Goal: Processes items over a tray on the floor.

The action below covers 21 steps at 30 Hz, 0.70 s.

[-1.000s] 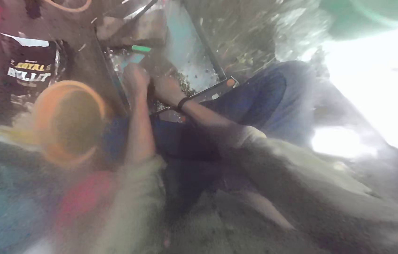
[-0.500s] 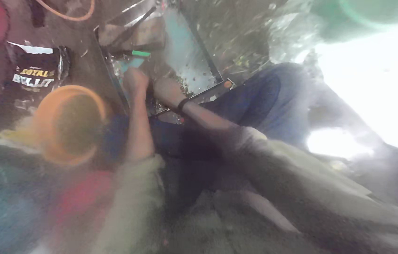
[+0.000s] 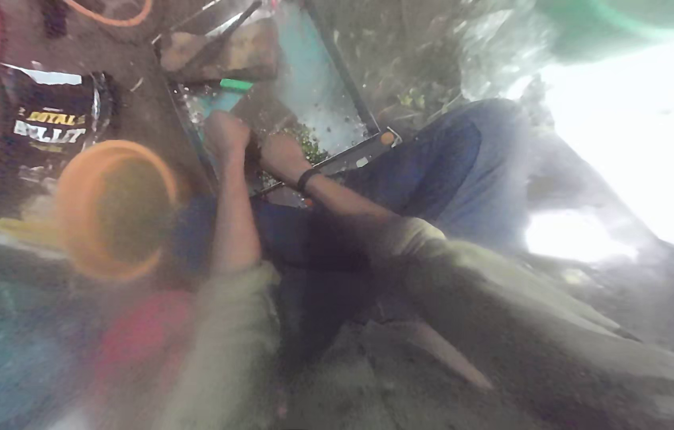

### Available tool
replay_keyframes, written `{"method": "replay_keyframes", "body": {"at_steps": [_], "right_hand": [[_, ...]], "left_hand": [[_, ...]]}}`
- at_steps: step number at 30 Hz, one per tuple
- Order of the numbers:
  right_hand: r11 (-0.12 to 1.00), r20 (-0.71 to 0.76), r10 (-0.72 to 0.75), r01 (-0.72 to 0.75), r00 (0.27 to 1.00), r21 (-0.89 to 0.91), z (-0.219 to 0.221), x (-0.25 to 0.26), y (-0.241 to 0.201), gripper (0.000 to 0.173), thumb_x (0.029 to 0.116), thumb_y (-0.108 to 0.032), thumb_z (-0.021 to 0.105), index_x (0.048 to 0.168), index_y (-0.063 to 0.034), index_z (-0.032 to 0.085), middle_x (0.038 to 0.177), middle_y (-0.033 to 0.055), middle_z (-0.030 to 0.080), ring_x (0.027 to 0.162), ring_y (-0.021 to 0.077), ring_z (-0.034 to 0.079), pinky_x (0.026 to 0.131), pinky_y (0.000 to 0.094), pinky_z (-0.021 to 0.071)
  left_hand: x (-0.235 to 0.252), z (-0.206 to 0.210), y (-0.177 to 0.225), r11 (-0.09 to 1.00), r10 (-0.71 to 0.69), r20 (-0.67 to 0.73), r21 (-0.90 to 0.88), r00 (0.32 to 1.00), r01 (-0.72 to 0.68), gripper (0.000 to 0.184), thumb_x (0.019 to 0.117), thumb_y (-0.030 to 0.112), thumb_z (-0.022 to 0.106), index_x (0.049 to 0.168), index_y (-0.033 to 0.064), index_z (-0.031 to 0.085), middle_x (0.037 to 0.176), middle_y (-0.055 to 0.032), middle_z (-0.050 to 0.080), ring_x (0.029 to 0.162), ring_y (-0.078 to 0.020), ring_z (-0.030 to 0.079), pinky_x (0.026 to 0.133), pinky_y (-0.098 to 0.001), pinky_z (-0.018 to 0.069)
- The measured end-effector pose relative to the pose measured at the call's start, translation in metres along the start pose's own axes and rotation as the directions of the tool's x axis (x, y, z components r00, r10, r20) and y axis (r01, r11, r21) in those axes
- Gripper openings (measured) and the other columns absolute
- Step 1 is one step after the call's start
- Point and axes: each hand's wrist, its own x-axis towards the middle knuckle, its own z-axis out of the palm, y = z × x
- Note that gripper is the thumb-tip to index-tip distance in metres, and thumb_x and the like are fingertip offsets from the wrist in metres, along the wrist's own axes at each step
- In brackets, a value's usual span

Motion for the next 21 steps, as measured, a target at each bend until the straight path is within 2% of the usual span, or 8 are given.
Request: {"method": "replay_keyframes", "body": {"at_steps": [3,7,9,10,15,18,21], "right_hand": [[1.000,-0.007,0.000,0.000,1.000,0.006,-0.003,-0.002,-0.003,0.026,0.1013,-0.025,0.056,0.108,-0.0050,0.071,0.111,0.0209,0.071,0.104,0.0416,0.069,0.076,0.0640,0.0554],[1.000,-0.022,0.002,-0.002,1.000,0.001,0.005,-0.004,0.000,0.030,0.1005,-0.026,0.057,0.120,-0.0065,0.068,0.113,0.0209,0.071,0.105,0.0418,0.070,0.078,0.0642,0.0562],[0.999,-0.015,-0.027,0.027,1.000,-0.029,0.010,-0.013,0.006,0.026,0.0994,-0.024,0.060,0.113,-0.0034,0.070,0.113,0.0221,0.071,0.104,0.0427,0.069,0.077,0.0646,0.0561],[0.998,-0.002,-0.043,0.043,0.999,-0.046,0.012,-0.018,0.010,0.025,0.0993,-0.022,0.060,0.113,-0.0033,0.070,0.114,0.0222,0.071,0.105,0.0432,0.069,0.079,0.0654,0.0560],[0.998,0.071,0.013,-0.008,0.997,-0.062,0.002,-0.039,0.016,0.023,0.0988,-0.021,0.060,0.105,-0.0008,0.070,0.110,0.0232,0.070,0.103,0.0431,0.069,0.075,0.0645,0.0556],[0.997,0.068,0.020,-0.015,0.997,-0.071,-0.007,-0.041,0.017,0.027,0.0987,-0.025,0.060,0.104,-0.0007,0.069,0.107,0.0230,0.070,0.100,0.0423,0.070,0.074,0.0637,0.0553],[1.000,0.019,-0.008,0.008,1.000,-0.002,-0.005,-0.032,0.019,0.031,0.0966,-0.028,0.065,0.112,-0.0016,0.068,0.113,0.0227,0.070,0.105,0.0422,0.069,0.078,0.0647,0.0555]], "left_hand": [[-0.001,0.000,0.000,0.999,0.011,0.001,-0.034,1.000,-0.011,0.027,0.0934,0.024,0.067,0.111,0.0067,0.076,0.121,-0.0194,0.072,0.117,-0.0367,0.068,0.097,-0.0623,0.0529],[-0.002,0.001,0.000,0.999,-0.009,-0.014,-0.035,1.000,0.008,0.027,0.0913,0.025,0.067,0.111,0.0087,0.076,0.119,-0.0185,0.073,0.114,-0.0365,0.069,0.094,-0.0637,0.0539],[-0.002,-0.001,0.001,0.999,-0.007,-0.016,-0.036,1.000,0.007,0.031,0.0917,0.025,0.068,0.117,0.0073,0.073,0.120,-0.0199,0.072,0.115,-0.0382,0.068,0.096,-0.0641,0.0532],[-0.003,-0.001,0.001,0.999,-0.006,-0.015,-0.043,1.000,0.005,0.032,0.0918,0.024,0.069,0.118,0.0059,0.072,0.121,-0.0209,0.071,0.116,-0.0389,0.068,0.097,-0.0642,0.0528],[0.002,0.001,-0.007,0.994,0.054,0.020,-0.098,0.998,-0.051,0.028,0.0965,0.022,0.063,0.117,0.0076,0.074,0.125,-0.0204,0.070,0.120,-0.0392,0.066,0.099,-0.0653,0.0504],[0.005,0.001,-0.008,0.982,0.107,-0.014,-0.158,0.994,-0.108,0.025,0.0959,0.023,0.064,0.115,0.0141,0.076,0.123,-0.0147,0.073,0.118,-0.0353,0.067,0.099,-0.0641,0.0512],[0.007,0.005,-0.011,0.973,0.145,-0.037,-0.174,0.989,-0.149,0.021,0.0908,0.021,0.069,0.110,0.0222,0.079,0.119,-0.0065,0.075,0.115,-0.0300,0.069,0.097,-0.0614,0.0536]]}}
